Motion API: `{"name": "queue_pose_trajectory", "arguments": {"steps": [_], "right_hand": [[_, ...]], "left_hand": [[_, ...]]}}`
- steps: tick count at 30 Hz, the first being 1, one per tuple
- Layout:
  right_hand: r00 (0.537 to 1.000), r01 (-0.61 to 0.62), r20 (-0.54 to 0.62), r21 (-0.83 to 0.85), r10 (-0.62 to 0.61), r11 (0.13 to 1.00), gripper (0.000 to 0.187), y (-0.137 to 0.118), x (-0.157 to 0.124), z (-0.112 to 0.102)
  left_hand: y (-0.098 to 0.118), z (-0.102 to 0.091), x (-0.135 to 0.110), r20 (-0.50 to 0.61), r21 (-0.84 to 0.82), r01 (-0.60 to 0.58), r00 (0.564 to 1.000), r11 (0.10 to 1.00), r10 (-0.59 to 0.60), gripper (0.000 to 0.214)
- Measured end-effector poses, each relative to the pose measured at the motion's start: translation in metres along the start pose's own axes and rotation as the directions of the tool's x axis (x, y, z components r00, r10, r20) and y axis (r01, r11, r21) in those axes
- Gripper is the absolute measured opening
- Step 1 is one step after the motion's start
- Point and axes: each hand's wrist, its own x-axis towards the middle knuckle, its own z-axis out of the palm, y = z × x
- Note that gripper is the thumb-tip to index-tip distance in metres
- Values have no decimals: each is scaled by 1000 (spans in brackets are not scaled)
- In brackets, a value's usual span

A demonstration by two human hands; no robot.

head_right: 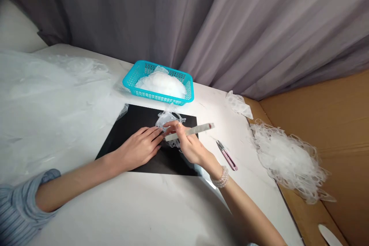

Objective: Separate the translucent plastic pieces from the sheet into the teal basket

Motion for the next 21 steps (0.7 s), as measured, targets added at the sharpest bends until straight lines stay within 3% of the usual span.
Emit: {"name": "queue_pose_trajectory", "arguments": {"steps": [2, 4, 7, 10, 15, 18, 21], "right_hand": [[999, 2, 42, -173, 5, 985, 55, 3, -10, -2], [997, -40, 56, -236, 55, 971, 51, 7, -25, -8], [983, -164, 45, -202, 176, 966, 52, 11, -48, -18], [965, -263, -46, -119, 259, 957, 61, 11, -60, -23], [949, -175, -272, -33, 159, 984, 66, 2, -38, -19], [978, -38, -205, -2, 36, 999, 49, 0, -13, -7], [994, 18, -106, -30, -21, 999, 32, 6, 6, 6]], "left_hand": [[4, 0, -4, 3, 28, 18, 1000, 999, -19, 37], [6, -4, -8, 13, 92, 21, 1000, 996, -22, 35], [6, -12, -15, 49, 202, -23, 999, 979, 14, 27], [7, -19, -22, 75, 232, -84, 995, 969, 68, 18], [10, -20, -29, 75, 204, -78, 995, 976, 64, 24], [11, -18, -29, 65, 234, -28, 998, 972, 13, 37], [13, -17, -30, 77, 277, -5, 997, 961, -17, 44]]}}
